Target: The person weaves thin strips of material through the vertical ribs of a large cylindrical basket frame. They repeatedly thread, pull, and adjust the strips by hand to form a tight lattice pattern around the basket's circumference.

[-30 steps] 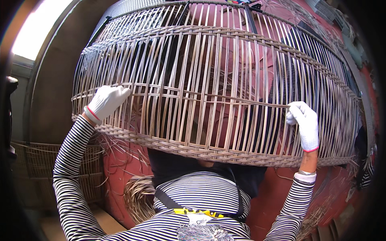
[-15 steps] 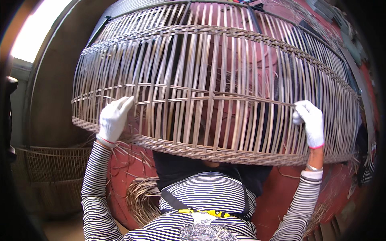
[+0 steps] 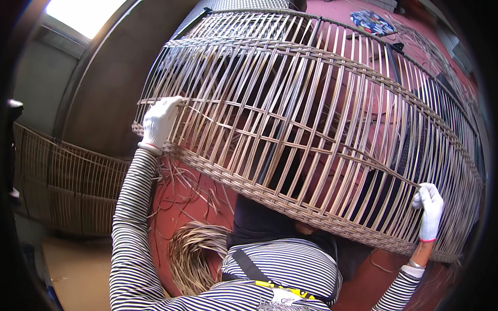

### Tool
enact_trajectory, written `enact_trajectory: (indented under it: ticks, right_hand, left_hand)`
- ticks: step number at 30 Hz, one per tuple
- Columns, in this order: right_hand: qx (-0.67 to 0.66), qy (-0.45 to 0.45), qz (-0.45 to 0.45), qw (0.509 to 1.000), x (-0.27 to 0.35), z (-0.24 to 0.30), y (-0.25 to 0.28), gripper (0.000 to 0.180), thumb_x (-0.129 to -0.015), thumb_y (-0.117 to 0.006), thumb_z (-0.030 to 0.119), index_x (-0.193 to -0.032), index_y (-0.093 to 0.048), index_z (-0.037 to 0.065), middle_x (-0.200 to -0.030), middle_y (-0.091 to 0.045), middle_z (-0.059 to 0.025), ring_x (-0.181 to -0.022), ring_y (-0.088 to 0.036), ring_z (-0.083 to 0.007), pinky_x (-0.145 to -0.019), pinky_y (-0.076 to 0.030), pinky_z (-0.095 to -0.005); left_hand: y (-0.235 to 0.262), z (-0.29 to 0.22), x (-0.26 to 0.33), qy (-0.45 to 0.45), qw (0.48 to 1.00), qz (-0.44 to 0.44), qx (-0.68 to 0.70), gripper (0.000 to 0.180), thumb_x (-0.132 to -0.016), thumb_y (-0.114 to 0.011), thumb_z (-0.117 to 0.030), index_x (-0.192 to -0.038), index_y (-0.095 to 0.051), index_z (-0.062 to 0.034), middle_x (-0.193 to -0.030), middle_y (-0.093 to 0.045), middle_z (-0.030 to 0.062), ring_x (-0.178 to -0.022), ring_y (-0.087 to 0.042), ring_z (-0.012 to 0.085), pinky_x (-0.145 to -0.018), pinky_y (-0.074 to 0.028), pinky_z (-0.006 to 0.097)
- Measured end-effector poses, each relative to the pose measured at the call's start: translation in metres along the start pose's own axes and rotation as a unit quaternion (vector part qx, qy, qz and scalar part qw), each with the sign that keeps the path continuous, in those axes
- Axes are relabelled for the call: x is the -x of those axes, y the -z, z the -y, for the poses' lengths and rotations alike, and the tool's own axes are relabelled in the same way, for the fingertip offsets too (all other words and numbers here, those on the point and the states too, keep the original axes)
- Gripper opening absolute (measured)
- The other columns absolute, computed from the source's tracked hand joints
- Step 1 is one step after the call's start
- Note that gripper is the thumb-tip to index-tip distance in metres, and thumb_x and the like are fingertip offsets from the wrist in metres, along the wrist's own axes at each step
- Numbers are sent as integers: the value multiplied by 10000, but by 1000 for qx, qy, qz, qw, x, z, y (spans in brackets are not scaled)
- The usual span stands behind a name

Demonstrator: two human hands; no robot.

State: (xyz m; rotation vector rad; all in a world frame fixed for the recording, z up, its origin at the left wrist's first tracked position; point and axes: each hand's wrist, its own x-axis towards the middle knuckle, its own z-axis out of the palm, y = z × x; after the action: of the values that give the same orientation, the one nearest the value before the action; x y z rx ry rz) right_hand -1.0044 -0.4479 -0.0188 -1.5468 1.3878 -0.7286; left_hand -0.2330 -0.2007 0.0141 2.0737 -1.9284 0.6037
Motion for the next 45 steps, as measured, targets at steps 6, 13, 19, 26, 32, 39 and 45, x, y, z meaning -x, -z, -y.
enact_trajectory:
  ticks: [6,13,19,26,32,39,45]
  right_hand:
    - [-4,-22,2,1000,-7,-8,4,184,-1116,-636,228,-1090,-695,55,-782,-661,24,-619,-575,-50,-571,-453,-212]
    - [-4,-39,-8,999,-12,-17,8,184,-1116,-637,231,-1114,-700,58,-771,-657,20,-608,-570,-51,-560,-444,-209]
    - [-2,-29,2,1000,-12,-17,9,180,-1118,-629,220,-1110,-703,56,-763,-635,26,-602,-557,-48,-553,-436,-210]
    - [15,-41,7,999,-15,-18,13,181,-1118,-633,230,-1119,-697,61,-763,-639,30,-598,-559,-43,-550,-443,-208]
    - [-6,-44,-14,999,-14,-21,13,179,-1117,-635,242,-1138,-693,74,-773,-625,36,-587,-532,-35,-530,-413,-193]
    - [15,-65,-30,997,-19,-22,15,183,-1125,-635,263,-1132,-692,89,-765,-614,49,-569,-503,-14,-510,-390,-177]
    - [12,-76,-30,997,-25,-30,28,179,-1129,-632,272,-1138,-679,100,-755,-575,65,-563,-486,-2,-492,-380,-170]
  left_hand:
    - [-10,1,-6,-5,999,13,-43,229,-941,-741,-105,-1165,-704,-139,-959,-714,68,-861,-725,265,-763,-598,388]
    - [-23,9,-3,-11,998,-1,-65,162,-908,-779,-125,-1054,-716,-158,-968,-717,32,-799,-729,247,-711,-599,365]
    - [-31,14,0,21,990,-9,-141,139,-923,-748,-160,-1016,-645,-149,-965,-691,38,-723,-709,246,-595,-566,371]
    - [-37,6,9,36,981,14,-189,163,-1015,-702,-237,-1070,-602,-121,-777,-662,29,-535,-647,175,-472,-515,333]
    - [6,-1,30,-51,996,44,-63,304,-1030,-603,-103,-1327,-661,-70,-892,-690,72,-780,-702,213,-681,-573,349]
    - [19,76,57,286,949,-89,98,256,-1004,-694,-101,-1249,-768,-92,-1177,-785,124,-1068,-757,284,-965,-592,370]
    - [-1,201,89,330,944,0,-5,236,-1041,-639,-156,-1232,-773,-117,-1198,-782,123,-1092,-753,303,-983,-581,389]
